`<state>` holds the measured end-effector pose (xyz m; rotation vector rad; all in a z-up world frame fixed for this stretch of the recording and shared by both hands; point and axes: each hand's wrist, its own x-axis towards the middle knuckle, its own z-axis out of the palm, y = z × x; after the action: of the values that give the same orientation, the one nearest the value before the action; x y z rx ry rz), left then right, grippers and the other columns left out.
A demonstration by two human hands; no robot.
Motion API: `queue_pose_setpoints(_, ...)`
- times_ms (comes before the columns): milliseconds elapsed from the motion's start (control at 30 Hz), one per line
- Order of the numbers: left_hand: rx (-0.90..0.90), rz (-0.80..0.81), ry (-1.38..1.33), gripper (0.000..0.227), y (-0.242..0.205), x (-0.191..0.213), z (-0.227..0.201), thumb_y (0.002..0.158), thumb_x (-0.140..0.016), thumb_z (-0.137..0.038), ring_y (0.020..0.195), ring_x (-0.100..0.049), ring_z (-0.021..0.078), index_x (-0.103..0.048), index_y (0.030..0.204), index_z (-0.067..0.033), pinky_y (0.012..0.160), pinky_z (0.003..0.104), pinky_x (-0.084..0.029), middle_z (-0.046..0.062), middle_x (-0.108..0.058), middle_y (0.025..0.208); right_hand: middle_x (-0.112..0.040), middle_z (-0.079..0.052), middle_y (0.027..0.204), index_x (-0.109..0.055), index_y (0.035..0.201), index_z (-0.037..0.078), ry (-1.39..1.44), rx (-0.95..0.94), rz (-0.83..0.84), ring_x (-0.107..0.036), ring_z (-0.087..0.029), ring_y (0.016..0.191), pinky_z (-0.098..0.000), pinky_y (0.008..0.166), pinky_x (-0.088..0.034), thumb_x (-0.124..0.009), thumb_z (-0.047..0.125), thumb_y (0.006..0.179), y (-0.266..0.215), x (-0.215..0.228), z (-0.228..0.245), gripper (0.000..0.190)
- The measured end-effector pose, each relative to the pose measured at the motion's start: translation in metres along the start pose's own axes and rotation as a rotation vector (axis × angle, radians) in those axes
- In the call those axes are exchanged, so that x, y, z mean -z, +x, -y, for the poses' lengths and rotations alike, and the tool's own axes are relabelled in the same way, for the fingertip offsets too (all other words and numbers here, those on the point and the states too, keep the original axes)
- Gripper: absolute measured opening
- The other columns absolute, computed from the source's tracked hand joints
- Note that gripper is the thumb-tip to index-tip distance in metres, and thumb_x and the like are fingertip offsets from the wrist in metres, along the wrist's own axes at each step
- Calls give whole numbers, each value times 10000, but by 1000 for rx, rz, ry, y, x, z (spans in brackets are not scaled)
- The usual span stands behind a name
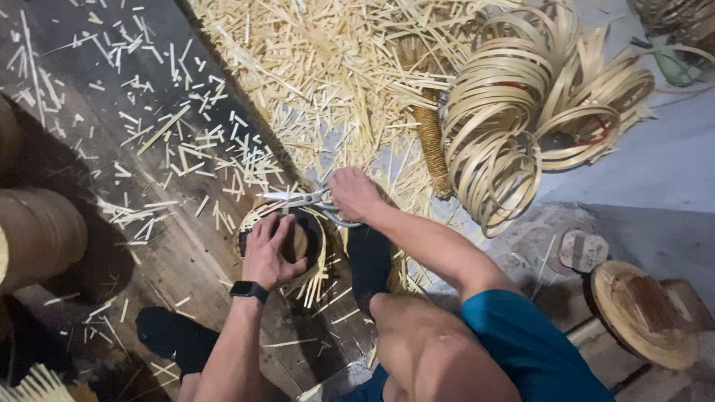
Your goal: The person constructs circular basket bases by fitting woven bamboo squares into circular frames and trimming the edges with shears.
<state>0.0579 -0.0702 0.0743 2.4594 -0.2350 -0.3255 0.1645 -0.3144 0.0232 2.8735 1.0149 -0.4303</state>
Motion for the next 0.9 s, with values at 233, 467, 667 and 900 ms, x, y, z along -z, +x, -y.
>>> queue_pose_setpoints(233, 174, -544, 21, 1084, -16, -48, -19, 665, -896, -430, 1388, -330, 517, -402, 1559, -68, 1113, 677, -289, 326, -336, 1530, -614, -144, 1089, -612, 1137, 39, 176, 7, 7, -602, -323, 1049, -450, 860, -507, -670, 254, 808, -14, -15, -42, 398)
queue_pose_setpoints(467, 291, -343, 95, 965, -12, -55, 3, 645, -889, -437, 1400, -343, 487, -509, 1493, -177, 1146, 655, -290, 227, -401, 1526, -620, -202, 951, -623, 1010, -9, 71, -54, -65, -623, -325, 856, -457, 754, -566, -698, 201, 789, 4, -46, -15, 314)
queue_pose_setpoints(667, 153, -374, 120, 966, -9, -59, 9, 661, -788, -537, 1433, -298, 495, -512, 1508, -165, 1155, 678, -196, 231, -381, 1533, -663, -158, 955, -667, 925, 59, 368, -16, -89, -636, -382, 958, -503, 797, -545, -785, 220, 673, -4, -30, -41, 322)
queue_pose_setpoints(900, 40, -125, 43, 965, -7, -26, 8, 493, -857, -274, 1387, -362, 437, -533, 1399, -194, 1093, 623, -289, 164, -461, 1430, -673, -157, 911, -704, 887, 86, 231, -7, 39, -658, -370, 909, -511, 775, -543, -734, 251, 715, 0, -17, -33, 240)
